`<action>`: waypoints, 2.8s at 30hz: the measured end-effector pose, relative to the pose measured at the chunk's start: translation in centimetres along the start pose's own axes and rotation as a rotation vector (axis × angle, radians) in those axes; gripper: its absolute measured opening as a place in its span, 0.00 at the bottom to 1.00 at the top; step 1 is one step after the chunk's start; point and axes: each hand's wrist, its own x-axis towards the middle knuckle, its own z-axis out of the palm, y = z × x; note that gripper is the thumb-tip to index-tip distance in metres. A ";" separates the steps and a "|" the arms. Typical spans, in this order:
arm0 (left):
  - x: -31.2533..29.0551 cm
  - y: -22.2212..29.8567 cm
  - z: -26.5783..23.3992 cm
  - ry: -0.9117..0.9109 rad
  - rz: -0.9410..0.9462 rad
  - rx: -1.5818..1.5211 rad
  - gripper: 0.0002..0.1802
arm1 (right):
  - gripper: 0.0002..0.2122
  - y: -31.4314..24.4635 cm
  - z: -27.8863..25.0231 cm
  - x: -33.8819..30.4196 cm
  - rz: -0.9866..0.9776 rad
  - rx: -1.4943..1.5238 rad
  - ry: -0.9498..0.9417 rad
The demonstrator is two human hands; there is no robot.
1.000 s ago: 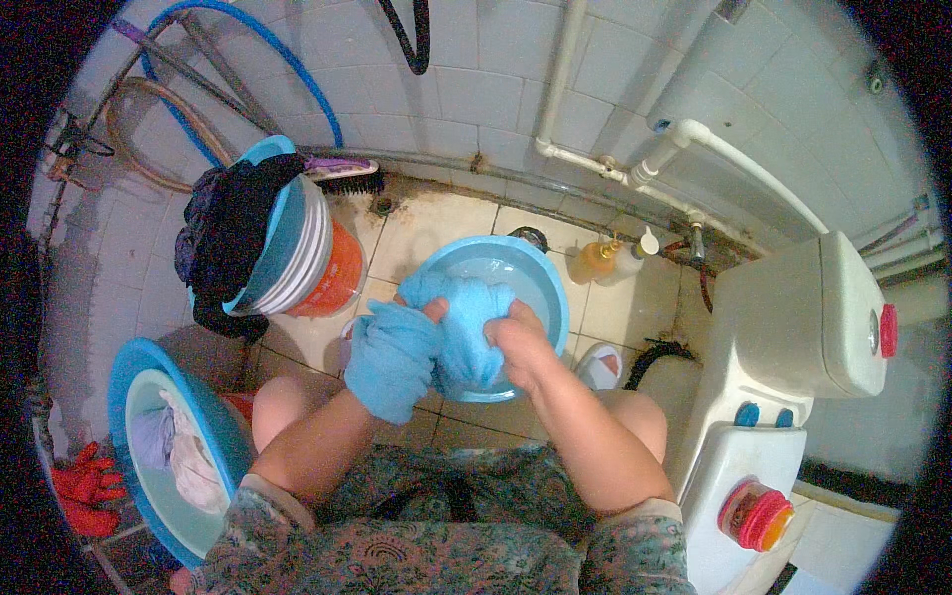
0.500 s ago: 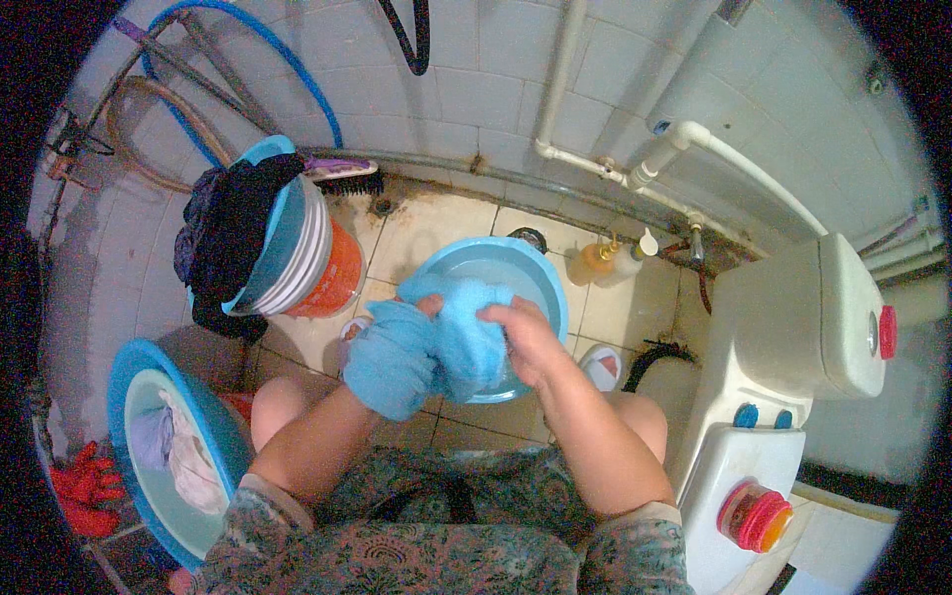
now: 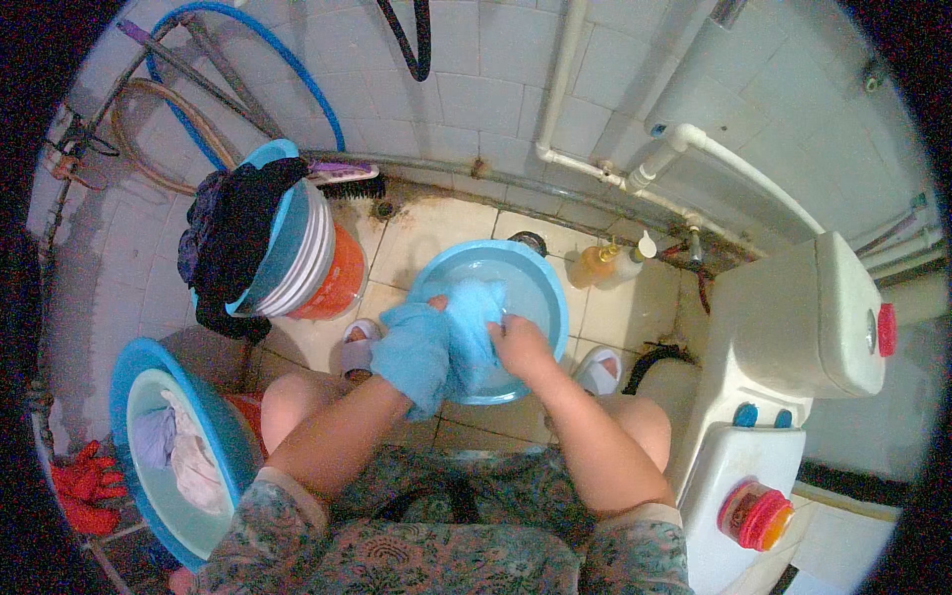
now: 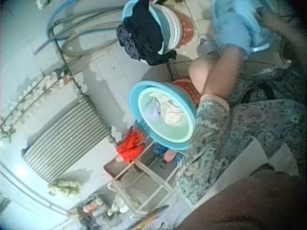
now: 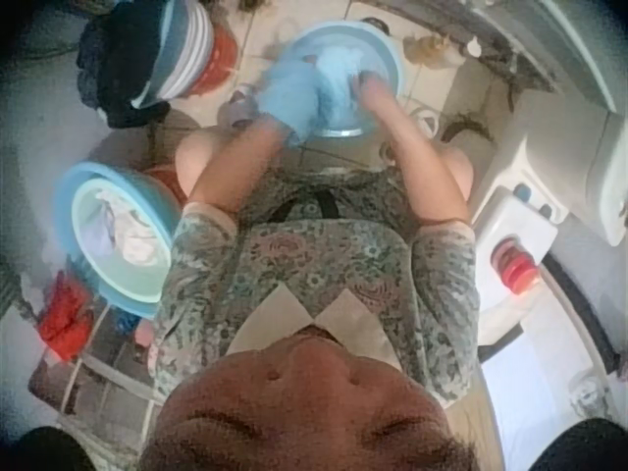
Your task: The person sits on the floor and washes a light blue cloth by hand in a blue basin filled with water. They apply liquid detergent from a yellow bottle to the cloth, scrub it thoroughly, and rinse it in the basin.
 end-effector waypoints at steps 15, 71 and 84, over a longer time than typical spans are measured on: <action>9.7 -11.0 0.8 0.042 0.324 1.160 0.35 | 0.07 -0.8 -3.7 1.7 -0.270 1.257 0.157; -0.9 0.8 2.4 -0.608 -0.143 -0.456 0.27 | 0.16 -7.2 -0.2 -2.1 -0.602 -0.242 0.598; -2.7 1.7 1.5 -0.501 0.020 -0.166 0.33 | 0.19 -6.3 0.2 -0.8 -0.615 -0.173 0.627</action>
